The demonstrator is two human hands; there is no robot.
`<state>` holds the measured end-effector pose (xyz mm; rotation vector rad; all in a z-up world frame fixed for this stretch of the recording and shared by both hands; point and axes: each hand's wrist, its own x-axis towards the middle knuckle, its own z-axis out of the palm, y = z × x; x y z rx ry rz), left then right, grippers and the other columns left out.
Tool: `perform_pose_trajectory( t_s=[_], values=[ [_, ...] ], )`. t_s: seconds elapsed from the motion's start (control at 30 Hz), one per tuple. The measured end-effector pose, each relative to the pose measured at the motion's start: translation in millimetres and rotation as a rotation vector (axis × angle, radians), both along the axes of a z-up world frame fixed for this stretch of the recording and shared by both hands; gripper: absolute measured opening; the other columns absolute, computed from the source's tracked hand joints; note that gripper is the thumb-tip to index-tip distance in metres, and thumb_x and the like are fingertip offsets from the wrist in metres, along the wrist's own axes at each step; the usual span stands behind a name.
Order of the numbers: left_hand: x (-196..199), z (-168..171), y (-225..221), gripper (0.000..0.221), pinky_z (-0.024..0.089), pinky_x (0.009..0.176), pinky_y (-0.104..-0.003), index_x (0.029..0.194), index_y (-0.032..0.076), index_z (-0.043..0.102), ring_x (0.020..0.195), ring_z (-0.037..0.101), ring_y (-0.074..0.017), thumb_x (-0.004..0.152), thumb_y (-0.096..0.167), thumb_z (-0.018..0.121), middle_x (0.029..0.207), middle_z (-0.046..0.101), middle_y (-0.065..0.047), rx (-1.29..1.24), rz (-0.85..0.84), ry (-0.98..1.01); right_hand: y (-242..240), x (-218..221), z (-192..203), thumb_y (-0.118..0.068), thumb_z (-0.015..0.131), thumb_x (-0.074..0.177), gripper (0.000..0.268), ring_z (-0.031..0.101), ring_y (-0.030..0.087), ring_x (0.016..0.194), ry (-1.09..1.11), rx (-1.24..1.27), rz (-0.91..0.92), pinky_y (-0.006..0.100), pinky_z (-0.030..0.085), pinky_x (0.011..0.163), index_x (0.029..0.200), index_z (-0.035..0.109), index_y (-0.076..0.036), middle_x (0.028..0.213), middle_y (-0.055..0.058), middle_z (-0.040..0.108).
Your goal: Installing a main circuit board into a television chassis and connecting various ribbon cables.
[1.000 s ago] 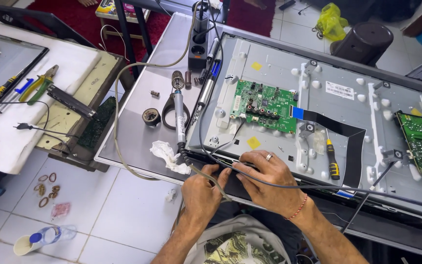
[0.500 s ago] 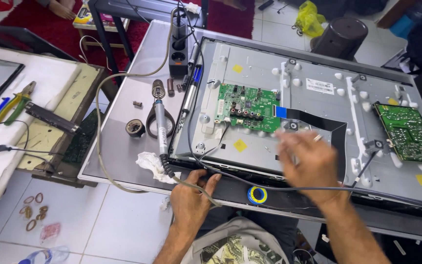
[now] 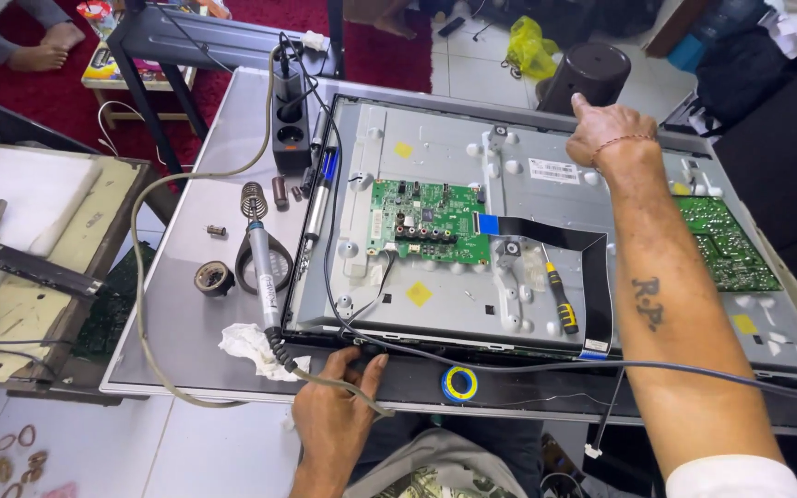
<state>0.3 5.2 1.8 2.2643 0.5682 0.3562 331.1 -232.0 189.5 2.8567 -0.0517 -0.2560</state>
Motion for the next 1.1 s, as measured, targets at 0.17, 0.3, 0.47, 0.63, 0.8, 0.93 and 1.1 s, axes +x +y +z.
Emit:
perform_pose_trajectory(
  t_s=[0.17, 0.3, 0.47, 0.63, 0.8, 0.93, 1.1],
  values=[
    [-3.3, -2.2, -0.2, 0.047, 0.051, 0.056, -0.04, 0.106, 0.018, 0.071, 0.066, 0.07, -0.0201, 0.083, 0.057, 0.06, 0.068, 0.073, 0.005, -0.01, -0.008, 0.012, 5.5, -8.6, -1.3, -0.006, 0.036, 0.088, 0.076, 0.053, 0.042, 0.117, 0.003, 0.061, -0.034, 0.054, 0.042, 0.096, 0.16, 0.014, -0.02, 0.13, 0.024, 0.058],
    [-2.2, -7.6, -1.6, 0.045, 0.05, 0.06, -0.041, 0.104, 0.021, 0.07, 0.07, 0.07, -0.0222, 0.081, 0.058, 0.061, 0.069, 0.073, 0.006, 0.004, 0.014, 0.034, 16.1, -12.9, 1.4, -0.007, 0.04, 0.087, 0.077, 0.044, 0.045, 0.129, 0.028, 0.164, -0.044, 0.055, 0.035, 0.106, 0.158, 0.012, -0.012, 0.141, 0.029, 0.047],
    [-1.3, -10.0, -1.4, 0.043, 0.049, 0.057, -0.041, 0.104, 0.019, 0.07, 0.066, 0.07, -0.0219, 0.081, 0.055, 0.064, 0.066, 0.072, 0.006, 0.023, 0.011, -0.012, 18.4, -7.2, -3.8, -0.008, 0.039, 0.088, 0.08, 0.039, 0.044, 0.133, 0.062, 0.207, -0.111, 0.051, 0.033, 0.108, 0.159, 0.006, -0.02, 0.146, 0.027, 0.041],
    [-2.8, -11.7, -2.4, 0.041, 0.048, 0.052, -0.04, 0.103, 0.018, 0.069, 0.061, 0.068, -0.0209, 0.083, 0.053, 0.063, 0.064, 0.071, 0.007, 0.062, -0.003, -0.06, 20.4, -12.9, -3.1, -0.002, 0.038, 0.085, 0.084, 0.036, 0.046, 0.135, 0.076, 0.221, -0.128, 0.055, 0.033, 0.109, 0.159, 0.006, -0.024, 0.147, 0.029, 0.039],
    [-1.4, -11.8, -0.5, 0.041, 0.05, 0.058, -0.04, 0.107, 0.021, 0.068, 0.067, 0.07, -0.0202, 0.082, 0.053, 0.062, 0.066, 0.071, 0.008, 0.014, -0.007, 0.048, 19.3, -10.3, -1.0, -0.004, 0.036, 0.084, 0.08, 0.042, 0.047, 0.131, 0.059, 0.24, -0.099, 0.055, 0.036, 0.105, 0.158, 0.014, -0.026, 0.142, 0.029, 0.044],
    [-1.1, -11.5, 0.2, 0.04, 0.05, 0.059, -0.041, 0.11, 0.023, 0.067, 0.07, 0.07, -0.0217, 0.083, 0.051, 0.061, 0.07, 0.073, 0.008, 0.015, -0.017, 0.099, 15.7, -2.0, -4.3, -0.006, 0.04, 0.084, 0.081, 0.043, 0.045, 0.131, 0.044, 0.229, -0.095, 0.052, 0.037, 0.105, 0.159, 0.012, -0.02, 0.142, 0.028, 0.045],
    [-0.6, -16.7, -1.5, 0.042, 0.05, 0.058, -0.04, 0.108, 0.021, 0.068, 0.068, 0.069, -0.0205, 0.083, 0.054, 0.061, 0.069, 0.072, 0.007, 0.053, -0.007, 0.025, 18.9, -8.9, 2.1, -0.004, 0.04, 0.084, 0.082, 0.043, 0.046, 0.131, 0.054, 0.235, -0.083, 0.052, 0.037, 0.105, 0.159, 0.011, -0.022, 0.142, 0.028, 0.045]
  ],
)
